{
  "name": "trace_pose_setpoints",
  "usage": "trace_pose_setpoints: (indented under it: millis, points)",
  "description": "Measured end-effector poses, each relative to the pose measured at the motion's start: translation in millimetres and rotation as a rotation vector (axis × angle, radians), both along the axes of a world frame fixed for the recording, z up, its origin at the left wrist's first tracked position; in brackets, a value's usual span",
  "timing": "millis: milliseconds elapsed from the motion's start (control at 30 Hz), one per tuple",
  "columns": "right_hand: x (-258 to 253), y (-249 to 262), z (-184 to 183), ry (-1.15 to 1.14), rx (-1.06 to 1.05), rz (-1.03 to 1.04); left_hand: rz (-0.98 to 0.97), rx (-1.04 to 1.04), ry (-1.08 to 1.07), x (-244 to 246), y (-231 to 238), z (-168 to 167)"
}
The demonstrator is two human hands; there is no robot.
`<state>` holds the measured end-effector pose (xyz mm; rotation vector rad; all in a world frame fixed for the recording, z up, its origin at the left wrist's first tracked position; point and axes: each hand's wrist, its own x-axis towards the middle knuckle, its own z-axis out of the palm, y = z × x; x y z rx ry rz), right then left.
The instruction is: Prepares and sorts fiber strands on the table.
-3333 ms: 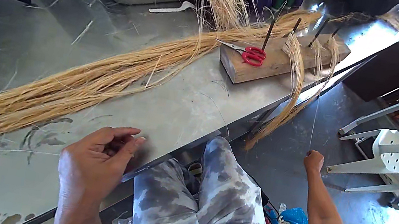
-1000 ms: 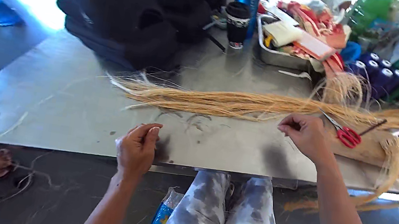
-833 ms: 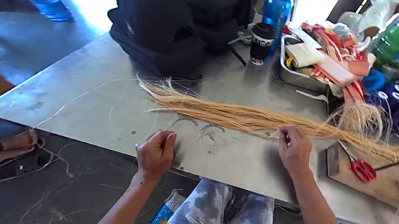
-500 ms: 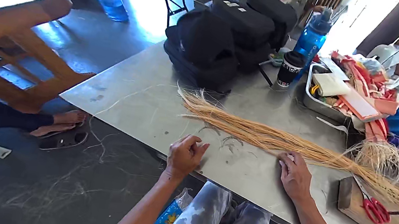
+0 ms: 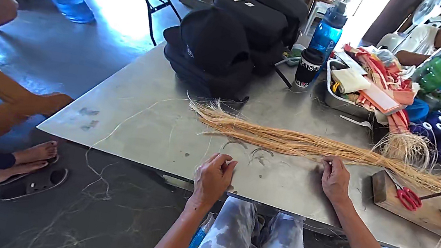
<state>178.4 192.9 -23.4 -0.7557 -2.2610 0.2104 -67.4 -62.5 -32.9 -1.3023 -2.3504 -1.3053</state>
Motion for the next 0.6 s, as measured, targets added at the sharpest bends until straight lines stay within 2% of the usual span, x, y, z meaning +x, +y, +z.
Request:
trace_pose_setpoints:
  millis: [600]
  points:
    - [-1.3,-3.1,-2.1,-0.017,0.132,-0.095,0.012,0.022,-0.017,-1.0,1.3,0.7]
